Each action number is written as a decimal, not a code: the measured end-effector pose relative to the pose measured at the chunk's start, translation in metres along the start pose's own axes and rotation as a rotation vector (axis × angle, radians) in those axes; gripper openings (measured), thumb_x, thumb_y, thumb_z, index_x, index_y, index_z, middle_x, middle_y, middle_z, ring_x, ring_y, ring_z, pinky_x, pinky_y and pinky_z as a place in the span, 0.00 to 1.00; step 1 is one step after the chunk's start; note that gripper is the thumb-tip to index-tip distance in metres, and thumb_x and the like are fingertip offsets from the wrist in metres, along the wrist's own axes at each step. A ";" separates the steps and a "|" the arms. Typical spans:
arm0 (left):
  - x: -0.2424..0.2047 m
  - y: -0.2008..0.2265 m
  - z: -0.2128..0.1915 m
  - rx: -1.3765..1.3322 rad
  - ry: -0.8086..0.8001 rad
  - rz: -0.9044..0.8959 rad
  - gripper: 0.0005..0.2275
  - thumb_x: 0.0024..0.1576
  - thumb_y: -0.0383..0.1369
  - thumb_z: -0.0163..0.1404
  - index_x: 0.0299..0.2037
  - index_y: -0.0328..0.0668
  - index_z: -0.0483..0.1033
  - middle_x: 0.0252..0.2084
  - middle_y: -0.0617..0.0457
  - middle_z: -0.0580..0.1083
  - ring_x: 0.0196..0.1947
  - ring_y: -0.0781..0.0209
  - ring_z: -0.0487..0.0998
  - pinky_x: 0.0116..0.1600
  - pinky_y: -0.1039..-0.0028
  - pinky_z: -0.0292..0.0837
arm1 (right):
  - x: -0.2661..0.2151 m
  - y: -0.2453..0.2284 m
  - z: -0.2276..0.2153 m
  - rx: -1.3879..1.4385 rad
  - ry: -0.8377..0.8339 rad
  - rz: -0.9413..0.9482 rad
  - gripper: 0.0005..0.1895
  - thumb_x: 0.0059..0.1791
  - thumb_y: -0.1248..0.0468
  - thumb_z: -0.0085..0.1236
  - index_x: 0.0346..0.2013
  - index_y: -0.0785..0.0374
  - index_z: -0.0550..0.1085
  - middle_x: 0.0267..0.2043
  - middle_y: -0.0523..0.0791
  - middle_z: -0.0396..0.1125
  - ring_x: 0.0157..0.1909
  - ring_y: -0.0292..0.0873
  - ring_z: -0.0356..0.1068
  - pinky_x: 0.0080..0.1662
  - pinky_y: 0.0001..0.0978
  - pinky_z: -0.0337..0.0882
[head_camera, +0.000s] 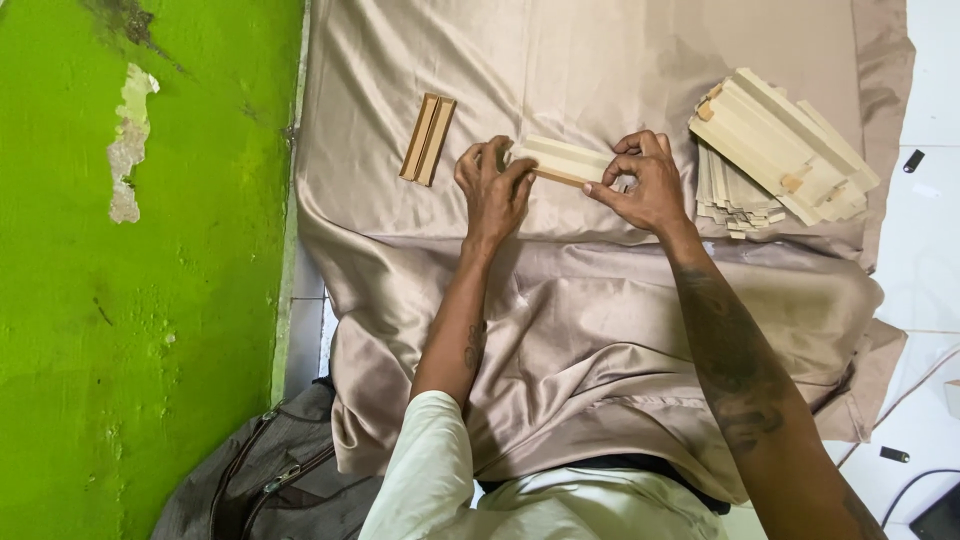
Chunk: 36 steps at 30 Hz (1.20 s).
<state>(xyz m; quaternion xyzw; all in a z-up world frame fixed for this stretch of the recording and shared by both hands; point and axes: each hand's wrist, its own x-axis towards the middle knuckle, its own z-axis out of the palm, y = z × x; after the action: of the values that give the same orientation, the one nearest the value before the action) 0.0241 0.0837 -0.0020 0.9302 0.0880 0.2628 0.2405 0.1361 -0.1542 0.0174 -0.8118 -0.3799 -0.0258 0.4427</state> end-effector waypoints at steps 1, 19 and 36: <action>0.000 0.000 0.002 0.000 -0.002 0.002 0.05 0.58 0.38 0.57 0.42 0.56 0.80 0.59 0.53 0.65 0.65 0.44 0.55 0.69 0.46 0.40 | 0.000 0.002 0.000 0.000 0.002 0.002 0.14 0.44 0.54 0.75 0.27 0.56 0.78 0.49 0.49 0.63 0.55 0.56 0.64 0.58 0.49 0.64; 0.000 0.045 -0.010 -0.112 0.110 -0.142 0.37 0.46 0.60 0.63 0.57 0.39 0.70 0.46 0.42 0.74 0.51 0.43 0.72 0.60 0.48 0.58 | 0.003 0.007 -0.008 0.041 -0.197 0.100 0.08 0.45 0.50 0.69 0.32 0.47 0.82 0.55 0.45 0.65 0.63 0.52 0.58 0.64 0.50 0.57; -0.003 0.024 0.029 -0.307 -0.191 -0.053 0.23 0.55 0.42 0.58 0.61 0.56 0.73 0.57 0.57 0.76 0.61 0.58 0.68 0.71 0.47 0.39 | 0.009 0.019 -0.018 0.387 -0.335 0.211 0.09 0.53 0.57 0.63 0.42 0.58 0.82 0.45 0.48 0.74 0.61 0.47 0.62 0.67 0.45 0.55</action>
<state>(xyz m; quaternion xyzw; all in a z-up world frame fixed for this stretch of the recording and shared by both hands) 0.0378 0.0499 -0.0133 0.9006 0.0478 0.1773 0.3939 0.1601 -0.1683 0.0180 -0.7403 -0.3590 0.2281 0.5206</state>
